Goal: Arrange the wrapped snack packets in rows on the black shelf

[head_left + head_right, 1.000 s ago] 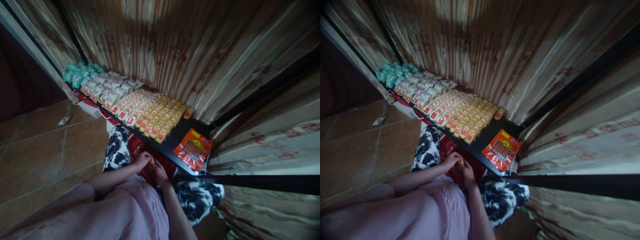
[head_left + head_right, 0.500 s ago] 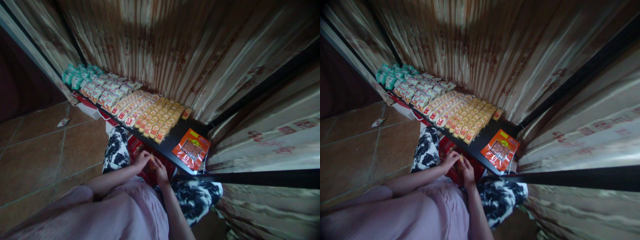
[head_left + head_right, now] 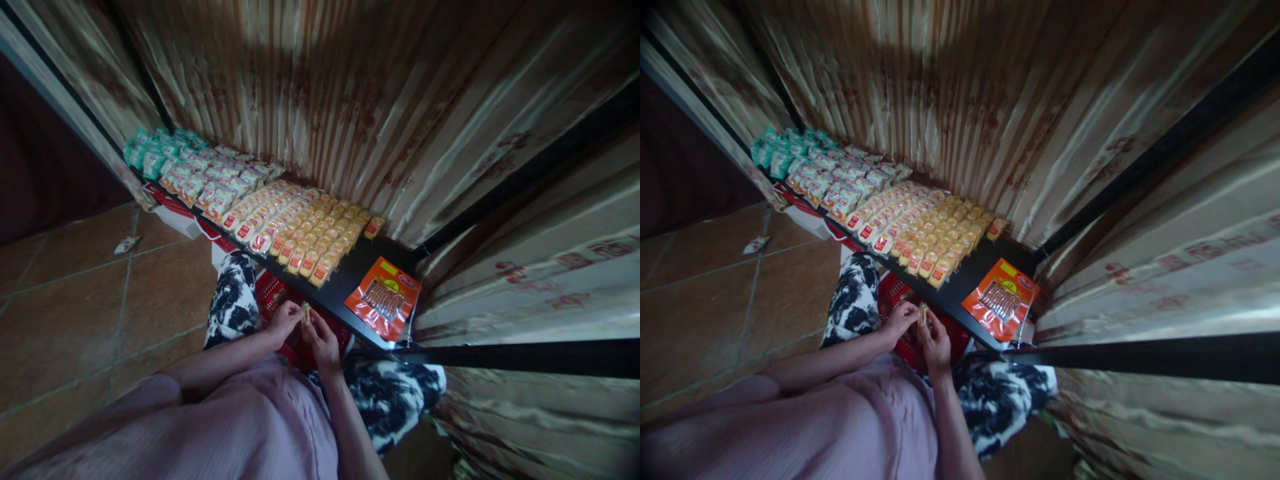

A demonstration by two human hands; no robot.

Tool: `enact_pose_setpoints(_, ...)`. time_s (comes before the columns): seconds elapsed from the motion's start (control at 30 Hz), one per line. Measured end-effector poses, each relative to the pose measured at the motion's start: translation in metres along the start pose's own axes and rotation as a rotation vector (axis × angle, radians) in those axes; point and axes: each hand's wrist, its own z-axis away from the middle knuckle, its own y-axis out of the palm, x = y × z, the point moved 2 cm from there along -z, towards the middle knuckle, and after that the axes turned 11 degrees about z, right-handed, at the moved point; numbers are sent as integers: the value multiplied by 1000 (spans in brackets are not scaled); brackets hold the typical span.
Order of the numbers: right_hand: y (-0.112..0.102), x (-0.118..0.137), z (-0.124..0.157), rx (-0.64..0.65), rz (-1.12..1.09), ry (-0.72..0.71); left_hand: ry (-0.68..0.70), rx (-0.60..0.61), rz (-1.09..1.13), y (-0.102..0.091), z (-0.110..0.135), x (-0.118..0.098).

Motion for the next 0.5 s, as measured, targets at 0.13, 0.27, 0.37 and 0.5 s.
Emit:
enact_pose_setpoints(0.13, -3, -1, 2, -10, 7, 1, -19, -16, 28, 1, 0, 0)
enact_pose_setpoints(0.27, -8, -5, 3, -75, -14, -19, -54, 3, 114, 4, 2, -4)
enact_pose_setpoints(0.37, -12, -7, 3, -82, -29, -26, -86, 11, 159, 6, 5, -10)
enact_pose_setpoints(0.5, -17, -6, 3, -97, -27, -58, -129, 32, 217, 9, 9, -14)
